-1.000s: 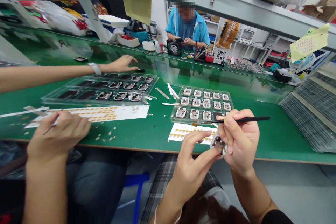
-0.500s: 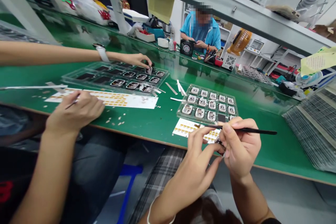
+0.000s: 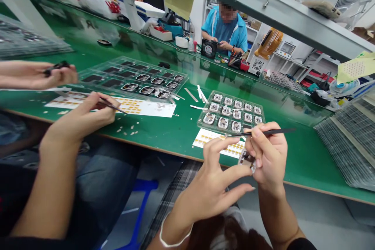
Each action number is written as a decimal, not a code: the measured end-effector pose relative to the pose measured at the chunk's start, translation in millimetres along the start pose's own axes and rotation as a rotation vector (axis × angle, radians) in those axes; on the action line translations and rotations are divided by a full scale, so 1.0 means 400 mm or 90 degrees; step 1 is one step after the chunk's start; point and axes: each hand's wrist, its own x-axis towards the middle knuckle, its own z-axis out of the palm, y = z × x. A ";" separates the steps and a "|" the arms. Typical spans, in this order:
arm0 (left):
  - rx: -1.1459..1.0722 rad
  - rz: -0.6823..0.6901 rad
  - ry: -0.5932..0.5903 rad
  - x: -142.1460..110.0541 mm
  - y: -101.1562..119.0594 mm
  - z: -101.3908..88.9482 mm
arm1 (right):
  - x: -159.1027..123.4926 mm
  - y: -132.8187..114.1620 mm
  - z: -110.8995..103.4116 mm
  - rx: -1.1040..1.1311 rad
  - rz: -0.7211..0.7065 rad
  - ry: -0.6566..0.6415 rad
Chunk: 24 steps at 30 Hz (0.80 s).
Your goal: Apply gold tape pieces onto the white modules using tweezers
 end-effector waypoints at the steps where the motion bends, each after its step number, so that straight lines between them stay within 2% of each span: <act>1: 0.031 0.030 0.018 -0.001 -0.006 -0.001 | 0.005 -0.001 0.001 0.016 0.055 -0.016; 3: 0.074 0.069 0.061 -0.003 -0.019 0.001 | 0.014 -0.003 0.003 0.059 0.163 -0.044; 5: 0.093 0.080 0.101 -0.006 -0.028 0.008 | 0.021 -0.003 0.006 0.096 0.219 -0.045; 8: 0.101 0.074 0.124 -0.012 -0.036 0.018 | 0.022 -0.002 0.009 0.107 0.226 -0.029; 21: 0.068 0.030 0.083 -0.011 -0.014 0.012 | 0.000 -0.016 0.022 0.063 0.249 -0.049; 24: 0.074 0.027 0.050 -0.011 -0.011 0.008 | -0.003 -0.015 0.022 0.060 0.247 -0.058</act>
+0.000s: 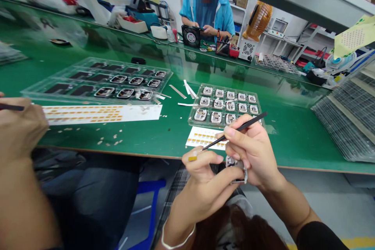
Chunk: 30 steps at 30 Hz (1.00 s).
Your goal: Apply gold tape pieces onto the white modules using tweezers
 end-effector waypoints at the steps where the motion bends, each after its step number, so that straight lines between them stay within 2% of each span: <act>1: 0.005 0.004 -0.010 0.000 0.000 -0.001 | -0.001 0.001 0.000 -0.002 0.002 -0.003; 5: 0.018 0.020 -0.038 0.000 0.000 -0.004 | -0.003 0.006 0.001 -0.013 0.009 -0.002; 9: -0.009 -0.001 -0.008 -0.004 0.000 0.000 | -0.002 0.007 0.001 -0.006 -0.001 0.004; 14: -0.022 -0.012 -0.013 -0.005 0.003 -0.001 | 0.000 0.007 0.003 0.014 -0.003 0.011; 20: -0.031 -0.037 0.051 -0.001 0.001 0.001 | 0.000 0.006 0.006 0.018 -0.029 0.017; 30: -0.202 -0.071 0.076 0.002 -0.015 0.019 | 0.008 -0.004 0.006 0.036 -0.058 0.041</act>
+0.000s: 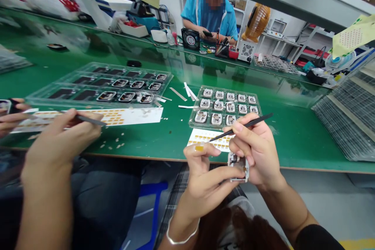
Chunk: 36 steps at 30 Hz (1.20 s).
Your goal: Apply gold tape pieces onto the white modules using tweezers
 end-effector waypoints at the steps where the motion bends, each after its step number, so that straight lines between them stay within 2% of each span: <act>1: 0.002 -0.008 -0.007 0.000 0.001 0.001 | 0.001 -0.001 -0.003 -0.005 -0.007 0.004; 6: 0.056 0.010 -0.130 0.003 0.010 0.026 | -0.003 -0.012 -0.034 -0.032 -0.019 0.046; 10: 0.079 0.048 -0.169 0.001 0.011 0.054 | -0.019 -0.025 -0.061 -0.052 0.012 0.088; 15: 0.149 0.083 -0.167 -0.009 0.022 0.064 | -0.050 -0.035 -0.064 -0.052 0.026 0.139; 20: 0.175 0.117 -0.163 -0.010 0.034 0.044 | -0.064 -0.028 -0.058 -0.071 0.069 0.125; 24: 0.197 0.110 -0.161 -0.009 0.038 0.030 | -0.057 -0.019 -0.056 -0.087 0.078 0.116; 32: 0.174 0.131 -0.137 -0.006 0.012 0.020 | -0.046 -0.001 -0.044 -0.060 0.113 0.123; 36: 0.159 0.106 -0.154 -0.006 -0.001 0.019 | -0.040 0.007 -0.046 -0.072 0.083 0.113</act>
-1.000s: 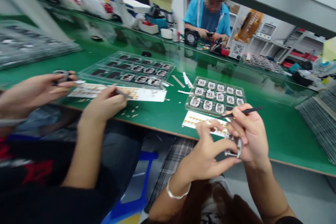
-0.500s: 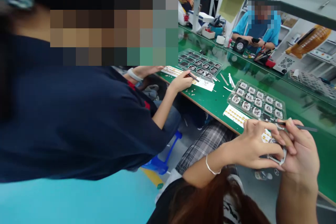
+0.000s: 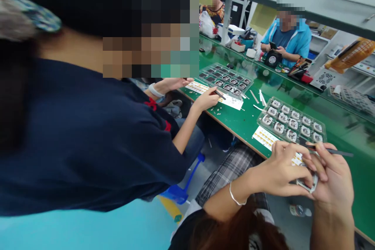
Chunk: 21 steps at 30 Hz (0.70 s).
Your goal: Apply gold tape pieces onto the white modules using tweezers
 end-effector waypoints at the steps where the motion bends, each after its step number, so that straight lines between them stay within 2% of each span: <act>1: -0.006 -0.003 -0.003 0.000 -0.001 0.001 | 0.003 0.002 -0.001 -0.007 -0.014 0.002; 7: -0.048 -0.029 0.036 0.002 0.010 0.002 | 0.021 0.010 0.001 0.026 -0.089 0.030; 14: -0.058 -0.114 0.029 -0.009 0.027 -0.020 | 0.012 0.012 0.002 0.059 -0.177 -0.014; 16: -0.055 -0.123 0.015 -0.012 0.040 -0.034 | -0.007 0.010 0.004 0.060 -0.252 -0.035; 21: -0.001 -0.140 -0.006 -0.011 0.077 -0.063 | -0.044 0.010 -0.001 0.031 -0.511 -0.120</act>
